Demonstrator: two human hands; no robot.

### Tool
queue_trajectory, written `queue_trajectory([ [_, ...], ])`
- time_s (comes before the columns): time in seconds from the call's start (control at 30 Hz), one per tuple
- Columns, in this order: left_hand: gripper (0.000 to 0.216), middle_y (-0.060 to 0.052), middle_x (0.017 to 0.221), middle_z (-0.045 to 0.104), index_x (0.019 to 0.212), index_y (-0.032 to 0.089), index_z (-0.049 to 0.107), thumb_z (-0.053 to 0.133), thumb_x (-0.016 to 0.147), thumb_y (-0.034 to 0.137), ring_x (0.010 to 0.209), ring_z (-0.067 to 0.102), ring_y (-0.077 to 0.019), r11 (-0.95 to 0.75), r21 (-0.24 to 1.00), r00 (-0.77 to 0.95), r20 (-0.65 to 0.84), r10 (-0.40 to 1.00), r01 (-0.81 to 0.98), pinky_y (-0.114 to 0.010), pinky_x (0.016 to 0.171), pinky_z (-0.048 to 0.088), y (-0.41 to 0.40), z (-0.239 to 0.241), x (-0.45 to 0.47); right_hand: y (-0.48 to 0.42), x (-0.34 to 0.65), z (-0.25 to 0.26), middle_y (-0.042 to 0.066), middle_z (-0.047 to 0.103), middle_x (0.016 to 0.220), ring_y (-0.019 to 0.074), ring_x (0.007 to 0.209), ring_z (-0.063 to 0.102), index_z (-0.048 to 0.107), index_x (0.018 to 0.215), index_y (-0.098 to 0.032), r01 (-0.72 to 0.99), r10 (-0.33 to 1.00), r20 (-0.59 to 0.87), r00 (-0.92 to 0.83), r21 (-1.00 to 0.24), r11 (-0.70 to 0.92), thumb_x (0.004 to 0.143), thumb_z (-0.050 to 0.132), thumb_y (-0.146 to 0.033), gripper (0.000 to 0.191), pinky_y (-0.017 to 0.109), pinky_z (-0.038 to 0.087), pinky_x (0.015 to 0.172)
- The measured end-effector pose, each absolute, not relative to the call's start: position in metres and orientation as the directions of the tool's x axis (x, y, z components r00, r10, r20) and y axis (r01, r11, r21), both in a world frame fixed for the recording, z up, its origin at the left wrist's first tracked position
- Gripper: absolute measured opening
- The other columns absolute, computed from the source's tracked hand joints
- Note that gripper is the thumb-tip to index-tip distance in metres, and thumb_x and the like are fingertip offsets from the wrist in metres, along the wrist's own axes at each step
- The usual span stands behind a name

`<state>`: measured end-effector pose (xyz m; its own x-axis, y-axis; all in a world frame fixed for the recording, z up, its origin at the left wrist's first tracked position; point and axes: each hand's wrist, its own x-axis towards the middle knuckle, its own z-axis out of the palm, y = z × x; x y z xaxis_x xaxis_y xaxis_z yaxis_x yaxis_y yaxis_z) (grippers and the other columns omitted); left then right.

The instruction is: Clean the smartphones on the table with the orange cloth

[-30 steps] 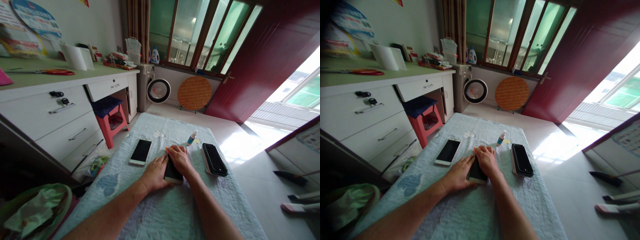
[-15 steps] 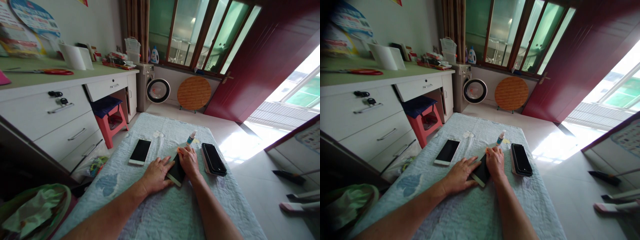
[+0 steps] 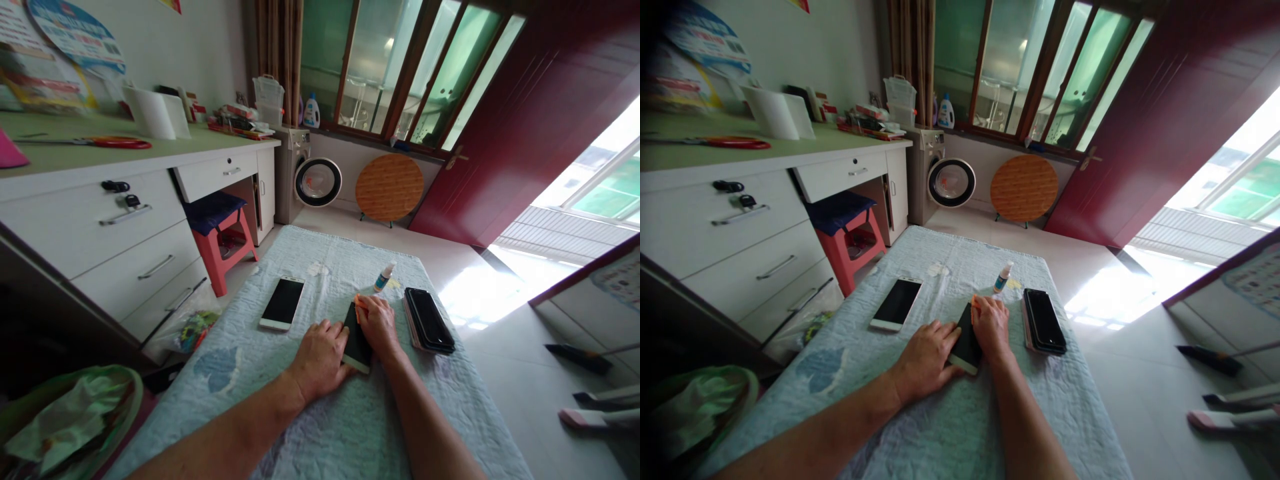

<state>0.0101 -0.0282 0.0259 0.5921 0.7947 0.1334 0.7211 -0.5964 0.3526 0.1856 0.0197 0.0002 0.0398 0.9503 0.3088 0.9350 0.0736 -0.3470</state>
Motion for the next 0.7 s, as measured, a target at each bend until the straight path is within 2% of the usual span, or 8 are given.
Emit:
queue_trajectory([
  [0.17, 0.059, -0.014, 0.126, 0.057, 0.122, 0.014, 0.056, 0.065, 0.077, 0.052, 0.107, 0.05, -0.0328, -0.588, 0.326, 0.57, 0.16, 0.806, 0.74, -0.047, 0.094, 0.041, -0.03, 0.023, 0.01, 0.02, 0.172, 0.002, 0.004, 0.065, 0.103, 0.0201, 0.098, 0.049, 0.071, 0.099, -0.026, 0.921, 0.94, 0.331, -0.08, -0.336, 0.197, 0.093, 0.049, -0.025, 0.022, 0.032, 0.032, 0.086],
  [0.4, 0.062, -0.01, 0.124, 0.058, 0.122, 0.019, 0.056, 0.071, 0.072, 0.053, 0.108, 0.052, -0.0312, -0.559, 0.415, 0.548, 0.157, 0.821, 0.718, -0.044, 0.095, 0.042, -0.026, 0.022, 0.008, 0.017, 0.172, 0.011, 0.004, 0.06, 0.09, 0.0171, 0.088, 0.051, 0.074, 0.091, -0.025, 0.883, 0.943, 0.253, -0.217, -0.361, 0.3, 0.09, 0.053, -0.021, 0.021, 0.029, 0.037, 0.08],
  [0.57, 0.037, -0.007, 0.116, 0.062, 0.108, 0.022, 0.063, 0.067, 0.08, 0.045, 0.108, 0.053, -0.029, -0.646, 0.405, 0.642, 0.166, 0.748, 0.647, -0.042, 0.091, 0.042, -0.025, 0.024, 0.008, 0.011, 0.174, 0.016, 0.003, 0.06, 0.089, 0.0148, 0.087, 0.053, 0.075, 0.091, -0.025, 0.818, 0.915, 0.239, -0.325, -0.416, 0.399, 0.089, 0.054, -0.019, 0.022, 0.028, 0.039, 0.083],
  [0.7, 0.032, -0.006, 0.104, 0.065, 0.101, 0.021, 0.065, 0.066, 0.081, 0.046, 0.101, 0.055, -0.0276, -0.656, 0.388, 0.653, 0.163, 0.74, 0.647, -0.042, 0.089, 0.043, -0.027, 0.027, 0.009, 0.015, 0.174, 0.014, 0.003, 0.058, 0.087, 0.0147, 0.085, 0.052, 0.074, 0.089, -0.024, 0.844, 0.928, 0.256, -0.271, -0.399, 0.357, 0.09, 0.054, -0.021, 0.02, 0.027, 0.039, 0.083],
])
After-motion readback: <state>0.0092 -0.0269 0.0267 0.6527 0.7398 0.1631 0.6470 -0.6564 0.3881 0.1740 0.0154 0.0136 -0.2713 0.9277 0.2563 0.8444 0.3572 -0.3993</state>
